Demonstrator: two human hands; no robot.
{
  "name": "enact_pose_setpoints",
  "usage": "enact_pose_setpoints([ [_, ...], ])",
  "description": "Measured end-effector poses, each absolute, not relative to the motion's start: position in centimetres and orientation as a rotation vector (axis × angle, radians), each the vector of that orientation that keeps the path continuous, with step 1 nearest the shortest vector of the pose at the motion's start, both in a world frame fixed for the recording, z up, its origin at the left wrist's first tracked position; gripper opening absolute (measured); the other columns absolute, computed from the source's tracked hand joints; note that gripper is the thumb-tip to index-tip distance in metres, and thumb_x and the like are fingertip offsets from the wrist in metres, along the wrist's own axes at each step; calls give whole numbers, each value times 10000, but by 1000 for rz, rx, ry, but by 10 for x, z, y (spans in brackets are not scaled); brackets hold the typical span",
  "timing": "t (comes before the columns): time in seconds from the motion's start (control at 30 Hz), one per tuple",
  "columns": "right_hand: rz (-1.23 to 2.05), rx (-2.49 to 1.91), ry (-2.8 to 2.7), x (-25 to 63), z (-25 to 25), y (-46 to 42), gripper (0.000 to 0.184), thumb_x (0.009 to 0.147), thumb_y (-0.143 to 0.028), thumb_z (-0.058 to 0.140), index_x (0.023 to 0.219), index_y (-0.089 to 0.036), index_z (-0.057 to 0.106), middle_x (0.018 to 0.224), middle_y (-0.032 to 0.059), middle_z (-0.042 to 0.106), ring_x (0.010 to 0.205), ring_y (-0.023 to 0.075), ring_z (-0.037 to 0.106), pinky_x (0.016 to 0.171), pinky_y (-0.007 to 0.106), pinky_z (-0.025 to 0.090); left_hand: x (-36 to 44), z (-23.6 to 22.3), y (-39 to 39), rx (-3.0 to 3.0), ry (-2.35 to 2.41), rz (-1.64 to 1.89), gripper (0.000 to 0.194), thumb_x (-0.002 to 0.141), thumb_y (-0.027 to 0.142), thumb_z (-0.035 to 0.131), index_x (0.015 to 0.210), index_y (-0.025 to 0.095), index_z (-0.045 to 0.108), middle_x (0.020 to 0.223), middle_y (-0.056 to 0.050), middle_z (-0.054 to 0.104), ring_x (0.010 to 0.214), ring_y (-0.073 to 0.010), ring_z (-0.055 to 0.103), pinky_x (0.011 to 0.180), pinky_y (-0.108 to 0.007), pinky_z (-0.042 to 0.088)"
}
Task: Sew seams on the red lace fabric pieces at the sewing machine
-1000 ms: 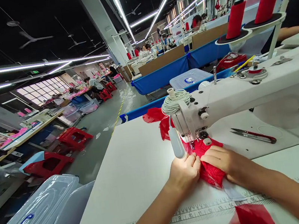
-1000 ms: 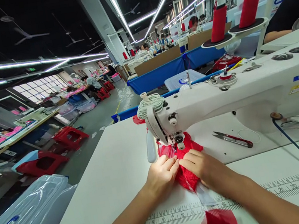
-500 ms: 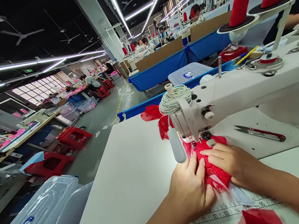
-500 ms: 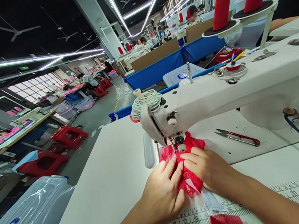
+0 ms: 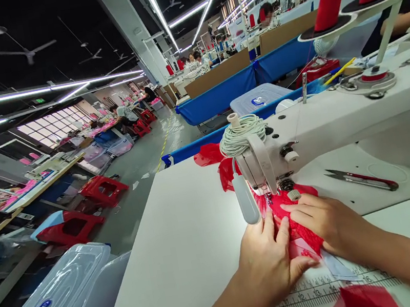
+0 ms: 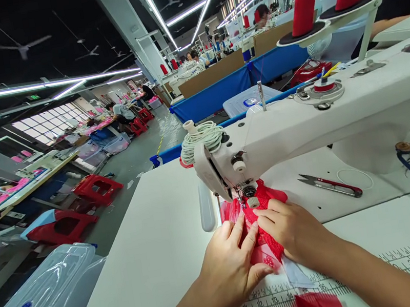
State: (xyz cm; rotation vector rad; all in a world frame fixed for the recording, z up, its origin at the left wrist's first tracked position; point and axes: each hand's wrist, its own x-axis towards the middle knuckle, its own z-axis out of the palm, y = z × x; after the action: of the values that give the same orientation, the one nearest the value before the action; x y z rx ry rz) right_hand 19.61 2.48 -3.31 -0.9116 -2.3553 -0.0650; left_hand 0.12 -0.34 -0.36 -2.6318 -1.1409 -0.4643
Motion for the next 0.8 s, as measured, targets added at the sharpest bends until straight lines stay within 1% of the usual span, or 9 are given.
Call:
enact_pose_setpoints([
  [0.1, -86, -917, -2325, 195, -33, 24, 385, 623, 32, 449, 884, -161, 656, 852, 83, 699, 797, 232, 568, 656, 320, 500, 1, -5, -3, -2626, -1130, -459, 811, 928, 693, 154, 1153, 104, 665, 963, -171, 659, 711, -239, 574, 597, -368, 504],
  [0.2, -109, -882, -2353, 195, -32, 24, 431, 630, 32, 442, 967, -125, 659, 879, 88, 710, 819, 236, 578, 644, 317, 510, 0, -6, -3, -2624, -1122, -459, 836, 924, 694, 116, 1101, 111, 688, 940, -168, 659, 721, -244, 583, 609, -371, 508],
  [0.3, -127, -870, -2354, 196, -35, 26, 489, 633, 34, 441, 1063, -86, 641, 920, 101, 714, 847, 241, 582, 656, 326, 519, 0, -6, -1, -2615, -1111, -464, 860, 933, 669, 61, 1103, 107, 689, 1006, -189, 660, 802, -263, 607, 659, -383, 524],
  [0.43, -130, -900, -2347, 196, -36, 30, 477, 631, 31, 444, 1049, -80, 644, 907, 116, 709, 853, 248, 585, 668, 349, 528, -1, -4, 2, -2623, -1095, -478, 858, 943, 653, 56, 1125, 87, 675, 1085, -207, 653, 905, -281, 615, 705, -391, 540],
  [0.5, -131, -891, -2391, 197, -34, 31, 447, 636, 22, 452, 1022, -88, 649, 910, 116, 709, 840, 246, 590, 680, 359, 532, -3, -4, 4, -2628, -1096, -456, 832, 946, 659, 99, 1154, 81, 659, 1134, -209, 645, 927, -284, 617, 718, -396, 547],
  [0.57, -128, -889, -2428, 198, -32, 33, 430, 639, 15, 464, 1007, -106, 650, 928, 111, 711, 829, 240, 595, 694, 361, 534, -5, -5, 6, -2628, -1104, -411, 780, 946, 664, 180, 1180, 83, 645, 1176, -214, 633, 946, -292, 617, 721, -405, 551],
  [0.67, -118, -908, -2435, 199, -31, 34, 451, 644, 15, 475, 1038, -125, 643, 962, 106, 712, 859, 240, 594, 682, 341, 532, -7, -7, 7, -2621, -1136, -341, 708, 937, 658, 287, 1195, 101, 638, 1198, -219, 625, 952, -309, 620, 702, -416, 555],
  [0.73, -103, -923, -2427, 198, -31, 34, 468, 638, 22, 461, 1041, -130, 642, 950, 102, 712, 859, 239, 587, 664, 331, 531, -8, -7, 7, -2615, -1158, -321, 681, 933, 652, 318, 1195, 112, 639, 1208, -217, 622, 952, -315, 622, 696, -419, 554],
  [0.8, -85, -938, -2423, 198, -30, 34, 457, 633, 28, 440, 1002, -139, 651, 926, 99, 711, 830, 234, 578, 655, 329, 529, -8, -7, 7, -2617, -1157, -319, 658, 936, 638, 334, 1195, 115, 638, 1224, -213, 614, 960, -312, 620, 704, -418, 553],
])
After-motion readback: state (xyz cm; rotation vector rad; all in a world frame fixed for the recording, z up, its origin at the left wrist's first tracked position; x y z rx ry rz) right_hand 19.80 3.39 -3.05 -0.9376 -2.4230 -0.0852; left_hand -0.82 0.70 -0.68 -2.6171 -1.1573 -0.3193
